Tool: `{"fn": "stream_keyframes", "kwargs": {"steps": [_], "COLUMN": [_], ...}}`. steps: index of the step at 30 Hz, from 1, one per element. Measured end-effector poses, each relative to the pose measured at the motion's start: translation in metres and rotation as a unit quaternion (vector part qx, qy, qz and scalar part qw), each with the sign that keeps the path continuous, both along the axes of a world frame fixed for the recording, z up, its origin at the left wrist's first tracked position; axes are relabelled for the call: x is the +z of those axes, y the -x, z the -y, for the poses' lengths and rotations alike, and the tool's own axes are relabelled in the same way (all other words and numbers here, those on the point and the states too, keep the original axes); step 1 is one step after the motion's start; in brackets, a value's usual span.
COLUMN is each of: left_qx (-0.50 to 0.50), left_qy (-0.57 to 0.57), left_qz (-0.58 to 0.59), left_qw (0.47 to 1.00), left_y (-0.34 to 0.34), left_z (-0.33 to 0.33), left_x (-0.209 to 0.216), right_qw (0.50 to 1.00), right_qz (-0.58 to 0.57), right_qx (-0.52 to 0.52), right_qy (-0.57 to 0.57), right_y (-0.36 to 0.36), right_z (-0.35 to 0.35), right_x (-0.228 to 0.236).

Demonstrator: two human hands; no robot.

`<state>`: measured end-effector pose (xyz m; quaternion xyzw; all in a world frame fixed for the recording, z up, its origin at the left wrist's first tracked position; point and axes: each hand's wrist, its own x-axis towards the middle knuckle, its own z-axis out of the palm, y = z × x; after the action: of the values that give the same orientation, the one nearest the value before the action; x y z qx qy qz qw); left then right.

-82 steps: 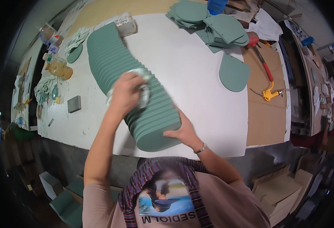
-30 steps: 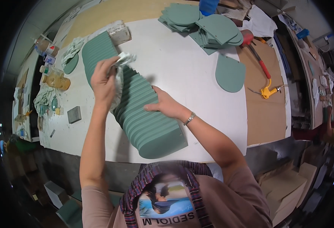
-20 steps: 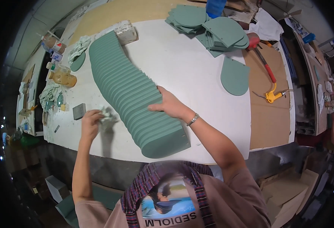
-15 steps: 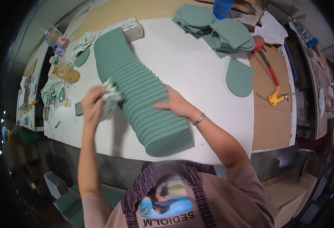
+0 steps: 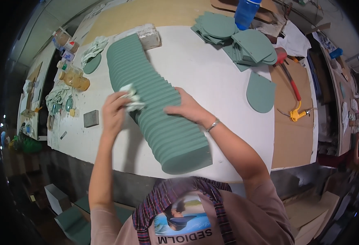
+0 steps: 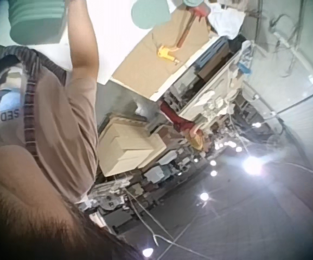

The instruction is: The person wipes the edges and surfaces of a stack of green curved components using a sponge and a cloth.

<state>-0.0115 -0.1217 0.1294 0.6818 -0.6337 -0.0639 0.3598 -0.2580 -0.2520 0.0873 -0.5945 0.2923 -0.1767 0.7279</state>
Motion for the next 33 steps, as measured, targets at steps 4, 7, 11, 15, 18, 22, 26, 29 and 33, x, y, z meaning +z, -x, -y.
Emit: {"fn": "stream_keyframes", "kwargs": {"steps": [4, 7, 11, 15, 18, 22, 26, 29, 33], "left_qx": [-0.097, -0.135, -0.101, -0.08, -0.098, -0.059, -0.052, -0.149, -0.191], "left_qy": [0.06, 0.037, 0.022, 0.047, 0.042, 0.009, 0.057, 0.068, 0.054], "left_qz": [0.065, 0.053, 0.119, 0.132, 0.122, 0.165, 0.231, 0.202, 0.06], "left_qw": [0.991, 0.989, 0.987, 0.987, 0.987, 0.984, 0.97, 0.966, 0.978], "left_y": [0.073, 0.06, 0.028, 0.058, 0.059, 0.023, 0.026, 0.048, 0.043], "left_z": [0.076, 0.068, 0.03, 0.043, 0.056, 0.014, 0.012, 0.056, 0.096], "left_x": [-0.023, -0.014, -0.016, -0.009, -0.013, -0.016, -0.018, -0.016, -0.011], "right_qw": [0.981, 0.992, 0.997, 0.994, 0.987, 0.994, 0.991, 0.991, 0.98], "right_qz": [0.047, 0.041, -0.025, -0.032, 0.015, -0.012, -0.023, -0.024, -0.04], "right_qx": [0.006, 0.023, 0.006, 0.005, 0.01, 0.003, 0.003, 0.023, -0.017], "right_qy": [0.186, 0.12, 0.076, 0.109, 0.157, 0.106, 0.132, 0.131, 0.194], "right_y": [-0.024, -0.018, -0.007, -0.015, -0.018, -0.007, -0.014, -0.015, -0.021], "right_z": [0.0, -0.002, 0.0, -0.002, -0.003, 0.001, -0.001, 0.004, -0.002], "right_x": [-0.028, -0.023, -0.01, -0.014, -0.006, -0.014, -0.016, -0.014, -0.026]}}
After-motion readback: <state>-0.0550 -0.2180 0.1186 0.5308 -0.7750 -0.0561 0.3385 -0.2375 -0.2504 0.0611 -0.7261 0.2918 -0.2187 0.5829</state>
